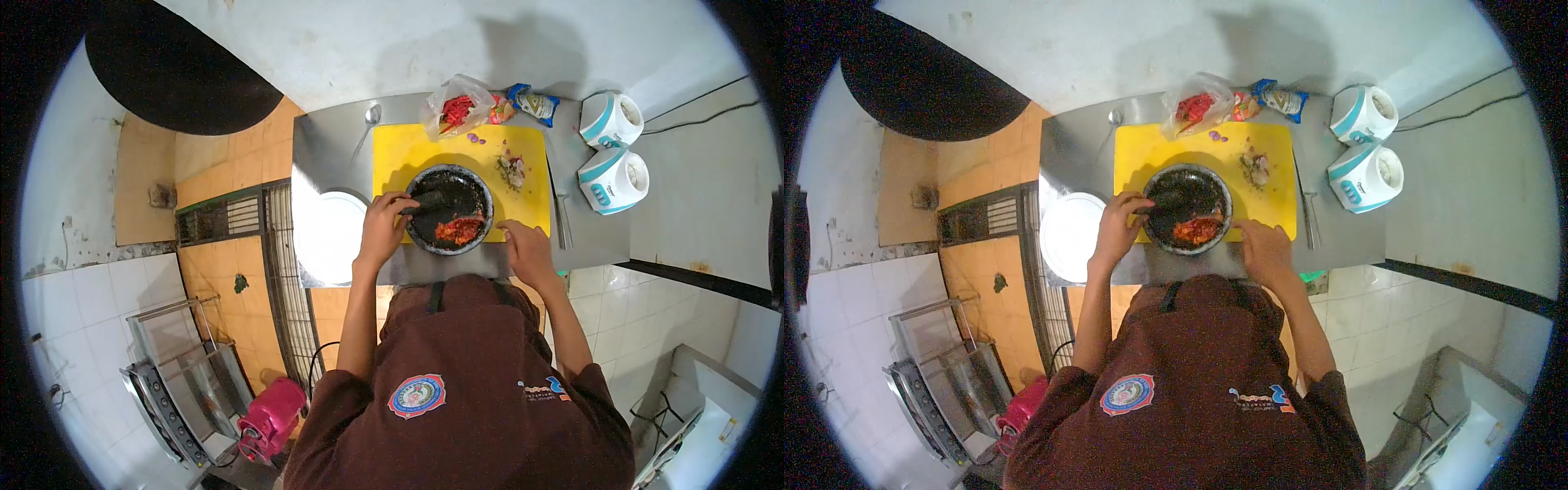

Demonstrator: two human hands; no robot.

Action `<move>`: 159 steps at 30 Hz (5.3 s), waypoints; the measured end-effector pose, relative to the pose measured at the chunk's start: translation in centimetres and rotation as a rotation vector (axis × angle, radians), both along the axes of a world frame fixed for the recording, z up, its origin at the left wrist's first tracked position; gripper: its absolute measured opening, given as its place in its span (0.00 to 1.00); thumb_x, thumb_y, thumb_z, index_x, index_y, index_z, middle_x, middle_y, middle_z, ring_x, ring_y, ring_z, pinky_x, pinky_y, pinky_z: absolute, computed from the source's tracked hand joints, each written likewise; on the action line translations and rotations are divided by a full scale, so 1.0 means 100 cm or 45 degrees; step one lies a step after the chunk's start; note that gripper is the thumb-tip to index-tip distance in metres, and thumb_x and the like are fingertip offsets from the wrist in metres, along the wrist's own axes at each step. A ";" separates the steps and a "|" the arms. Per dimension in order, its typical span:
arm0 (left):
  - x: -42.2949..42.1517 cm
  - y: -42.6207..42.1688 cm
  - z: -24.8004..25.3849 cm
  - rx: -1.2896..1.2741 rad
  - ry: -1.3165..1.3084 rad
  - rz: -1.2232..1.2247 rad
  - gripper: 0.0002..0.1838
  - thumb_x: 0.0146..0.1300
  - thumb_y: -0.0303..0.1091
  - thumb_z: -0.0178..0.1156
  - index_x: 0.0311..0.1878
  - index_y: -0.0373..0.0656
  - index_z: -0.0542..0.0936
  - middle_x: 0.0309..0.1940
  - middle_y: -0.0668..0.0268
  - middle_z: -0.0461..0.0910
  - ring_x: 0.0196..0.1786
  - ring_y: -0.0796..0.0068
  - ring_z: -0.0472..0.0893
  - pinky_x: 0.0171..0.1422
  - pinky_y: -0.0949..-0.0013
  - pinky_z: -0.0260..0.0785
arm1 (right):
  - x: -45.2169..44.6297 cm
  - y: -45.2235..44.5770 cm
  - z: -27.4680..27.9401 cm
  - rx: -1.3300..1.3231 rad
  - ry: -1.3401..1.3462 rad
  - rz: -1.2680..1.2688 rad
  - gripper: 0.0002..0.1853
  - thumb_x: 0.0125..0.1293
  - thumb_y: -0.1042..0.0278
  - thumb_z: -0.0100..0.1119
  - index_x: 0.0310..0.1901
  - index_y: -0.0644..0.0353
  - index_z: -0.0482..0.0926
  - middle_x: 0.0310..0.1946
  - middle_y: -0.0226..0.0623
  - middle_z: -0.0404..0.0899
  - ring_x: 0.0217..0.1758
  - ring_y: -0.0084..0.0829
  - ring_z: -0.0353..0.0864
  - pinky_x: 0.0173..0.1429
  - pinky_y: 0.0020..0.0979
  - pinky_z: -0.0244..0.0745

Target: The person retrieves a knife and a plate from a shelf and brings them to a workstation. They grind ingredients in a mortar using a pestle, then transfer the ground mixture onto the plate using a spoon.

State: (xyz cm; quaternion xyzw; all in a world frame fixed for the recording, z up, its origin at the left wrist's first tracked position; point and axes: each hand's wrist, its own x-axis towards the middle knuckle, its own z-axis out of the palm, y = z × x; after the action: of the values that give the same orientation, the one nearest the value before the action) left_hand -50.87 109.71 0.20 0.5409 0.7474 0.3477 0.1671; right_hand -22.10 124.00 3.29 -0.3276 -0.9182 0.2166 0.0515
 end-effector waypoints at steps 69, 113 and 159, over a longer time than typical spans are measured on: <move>-0.021 0.019 -0.005 0.120 -0.022 -0.089 0.19 0.56 0.17 0.67 0.51 0.43 0.83 0.56 0.58 0.82 0.61 0.50 0.78 0.67 0.54 0.71 | -0.008 -0.034 -0.008 -0.188 -0.098 -0.063 0.16 0.69 0.67 0.55 0.57 0.48 0.78 0.32 0.49 0.85 0.37 0.53 0.86 0.41 0.54 0.78; 0.040 -0.047 -0.030 -0.006 -0.642 0.495 0.28 0.69 0.29 0.66 0.70 0.41 0.70 0.58 0.57 0.80 0.49 0.66 0.83 0.49 0.64 0.77 | -0.013 0.038 0.013 0.215 -0.007 0.082 0.08 0.69 0.64 0.58 0.47 0.53 0.79 0.29 0.41 0.86 0.30 0.48 0.86 0.36 0.48 0.80; -0.144 -0.200 -0.105 -0.224 -0.359 0.799 0.32 0.64 0.44 0.73 0.62 0.29 0.74 0.46 0.44 0.86 0.48 0.50 0.86 0.55 0.56 0.77 | -0.068 -0.109 -0.033 -0.127 0.191 -0.598 0.07 0.69 0.69 0.59 0.44 0.59 0.83 0.24 0.53 0.80 0.30 0.53 0.84 0.36 0.47 0.74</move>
State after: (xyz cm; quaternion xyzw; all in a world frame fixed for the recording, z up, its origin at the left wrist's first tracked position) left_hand -65.30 89.74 -10.29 0.2150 0.8738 0.3879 0.1996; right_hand -28.88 113.07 0.00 -0.5170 -0.7987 0.2676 0.1521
